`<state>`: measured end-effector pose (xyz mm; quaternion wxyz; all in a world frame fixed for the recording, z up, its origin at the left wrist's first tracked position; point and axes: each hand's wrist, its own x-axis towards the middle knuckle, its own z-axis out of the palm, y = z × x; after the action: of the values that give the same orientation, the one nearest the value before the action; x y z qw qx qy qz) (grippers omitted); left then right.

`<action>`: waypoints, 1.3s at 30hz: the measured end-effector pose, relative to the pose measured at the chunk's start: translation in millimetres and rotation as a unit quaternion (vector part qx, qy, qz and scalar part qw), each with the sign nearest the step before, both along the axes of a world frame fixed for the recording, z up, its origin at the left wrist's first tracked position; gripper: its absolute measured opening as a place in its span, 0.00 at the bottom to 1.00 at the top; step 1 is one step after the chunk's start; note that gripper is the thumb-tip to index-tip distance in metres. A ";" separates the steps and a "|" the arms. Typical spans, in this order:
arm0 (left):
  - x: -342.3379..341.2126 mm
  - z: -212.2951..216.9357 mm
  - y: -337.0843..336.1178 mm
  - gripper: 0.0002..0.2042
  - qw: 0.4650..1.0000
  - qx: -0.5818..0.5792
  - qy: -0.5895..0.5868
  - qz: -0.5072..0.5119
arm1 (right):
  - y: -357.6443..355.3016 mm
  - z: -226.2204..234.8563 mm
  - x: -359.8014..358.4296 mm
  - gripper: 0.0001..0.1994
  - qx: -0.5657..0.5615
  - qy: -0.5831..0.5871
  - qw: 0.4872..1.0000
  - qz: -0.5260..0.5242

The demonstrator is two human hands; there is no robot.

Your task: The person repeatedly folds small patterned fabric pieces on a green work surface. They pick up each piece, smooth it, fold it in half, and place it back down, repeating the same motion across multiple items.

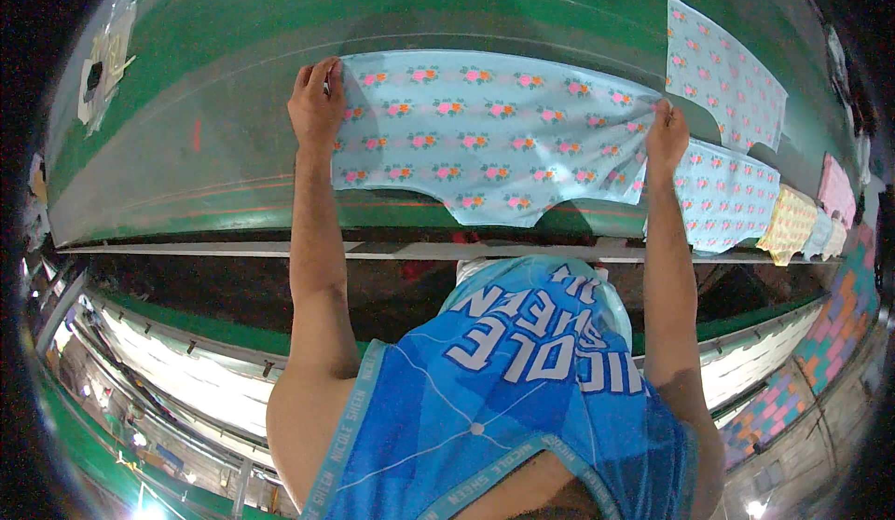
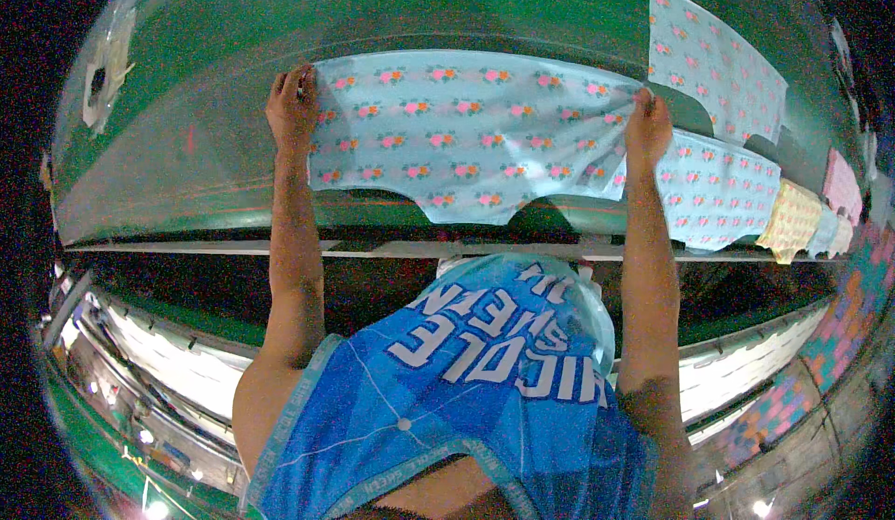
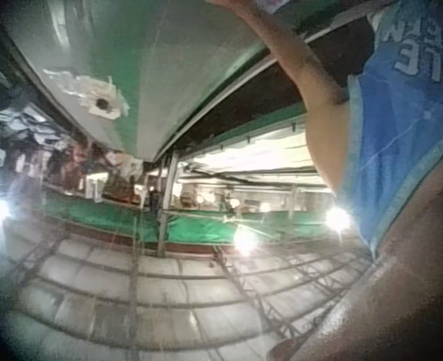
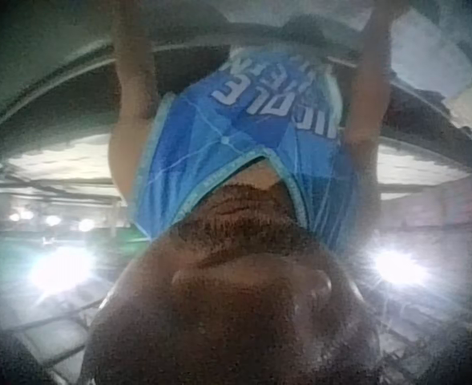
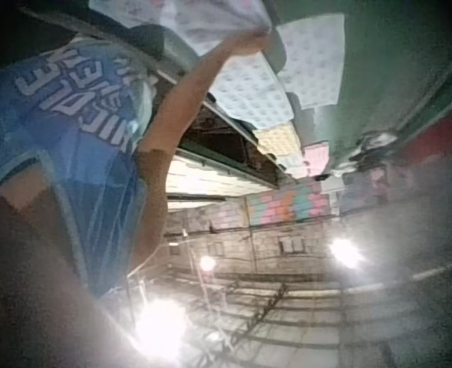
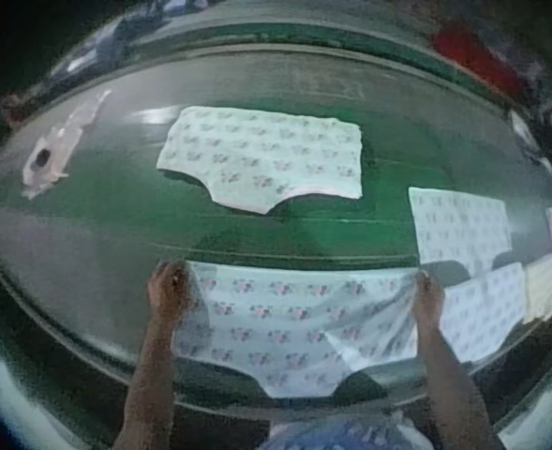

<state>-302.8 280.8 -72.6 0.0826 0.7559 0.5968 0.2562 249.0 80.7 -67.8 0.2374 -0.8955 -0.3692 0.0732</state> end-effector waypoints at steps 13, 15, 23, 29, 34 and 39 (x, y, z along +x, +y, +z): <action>141.2 42.5 -214.9 0.15 0.869 -0.089 -0.054 -0.484 | -33.4 75.4 -12.1 0.28 -0.183 0.257 0.928 0.197; 151.0 40.5 -228.4 0.16 0.890 -0.096 -0.062 -0.441 | -47.1 77.1 -16.8 0.30 -0.169 0.253 0.930 0.205; 164.1 15.4 -241.7 0.15 0.925 -0.079 -0.102 -0.358 | -77.5 72.8 -15.2 0.50 -0.140 0.203 0.921 0.302; 162.6 32.6 -239.0 0.13 0.916 -0.061 -0.072 -0.391 | -70.3 78.8 4.4 0.56 -0.131 0.232 0.902 0.340; 160.9 22.3 -245.0 0.10 0.918 -0.033 -0.047 -0.392 | -76.2 67.8 6.1 0.59 -0.139 0.205 0.896 0.370; 160.1 22.2 -254.2 0.11 0.926 -0.034 -0.048 -0.374 | -81.0 64.3 9.6 0.61 -0.132 0.223 0.894 0.366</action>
<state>-142.7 26.6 -50.4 0.2267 0.9078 0.2745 0.2215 258.6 -0.3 -3.5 0.1498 -0.6800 -0.5956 0.4006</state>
